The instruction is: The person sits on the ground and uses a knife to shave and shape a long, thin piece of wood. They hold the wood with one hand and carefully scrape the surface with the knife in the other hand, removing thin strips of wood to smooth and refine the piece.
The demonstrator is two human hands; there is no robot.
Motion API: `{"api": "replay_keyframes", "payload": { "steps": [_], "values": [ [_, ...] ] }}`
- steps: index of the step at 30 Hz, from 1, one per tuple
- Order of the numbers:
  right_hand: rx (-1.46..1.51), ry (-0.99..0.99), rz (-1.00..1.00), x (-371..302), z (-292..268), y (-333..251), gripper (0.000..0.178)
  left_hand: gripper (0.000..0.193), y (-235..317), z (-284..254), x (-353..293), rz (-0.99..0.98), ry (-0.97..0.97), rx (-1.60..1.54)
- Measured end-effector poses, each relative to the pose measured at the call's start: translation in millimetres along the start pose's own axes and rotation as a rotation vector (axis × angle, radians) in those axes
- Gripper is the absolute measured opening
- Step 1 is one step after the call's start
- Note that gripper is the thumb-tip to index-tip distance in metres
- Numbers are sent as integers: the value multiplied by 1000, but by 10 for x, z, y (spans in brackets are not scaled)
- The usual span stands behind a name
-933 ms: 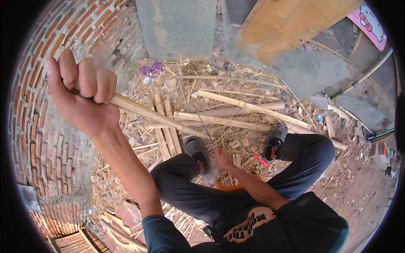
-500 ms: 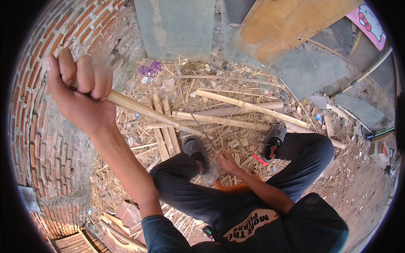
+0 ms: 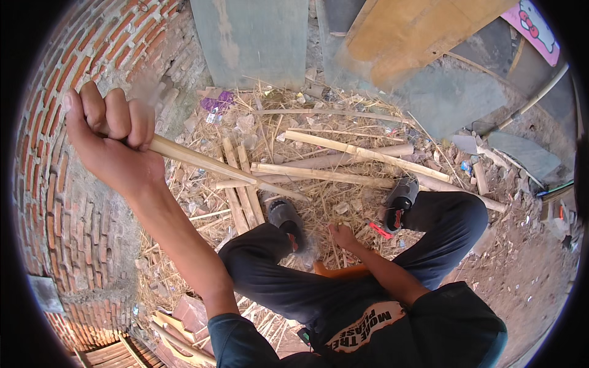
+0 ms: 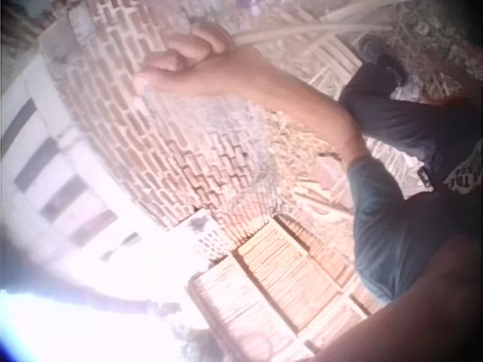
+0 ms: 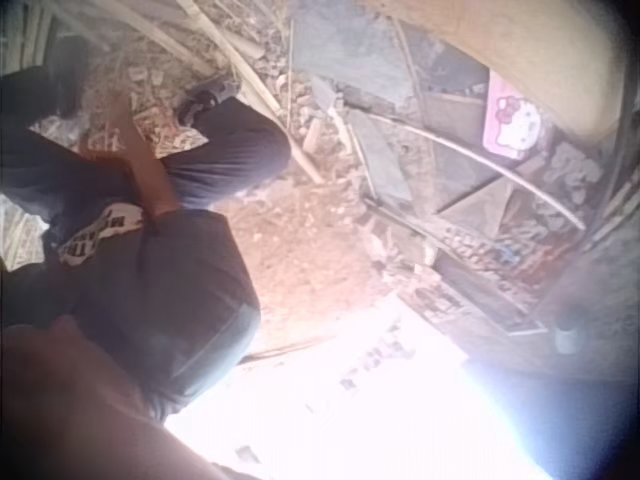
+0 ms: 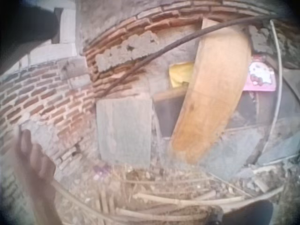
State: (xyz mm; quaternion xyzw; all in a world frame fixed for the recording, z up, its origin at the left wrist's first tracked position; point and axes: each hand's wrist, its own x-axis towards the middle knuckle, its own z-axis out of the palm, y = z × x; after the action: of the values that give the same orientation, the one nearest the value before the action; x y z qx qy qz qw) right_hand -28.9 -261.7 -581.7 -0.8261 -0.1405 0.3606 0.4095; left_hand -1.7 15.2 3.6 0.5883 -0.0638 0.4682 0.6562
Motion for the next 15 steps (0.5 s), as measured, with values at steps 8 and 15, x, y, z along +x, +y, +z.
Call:
{"api": "replay_keyframes", "payload": {
  "steps": [8, 15],
  "values": [
    [198, -185, 77, -103, -378, -497, 73, 44, -26, 13, -4, 57, 197, 175],
    [145, -224, -74, -177, -435, -513, 73, 43, -1, -111, 9, 79, 324, 247]
  ]
}}
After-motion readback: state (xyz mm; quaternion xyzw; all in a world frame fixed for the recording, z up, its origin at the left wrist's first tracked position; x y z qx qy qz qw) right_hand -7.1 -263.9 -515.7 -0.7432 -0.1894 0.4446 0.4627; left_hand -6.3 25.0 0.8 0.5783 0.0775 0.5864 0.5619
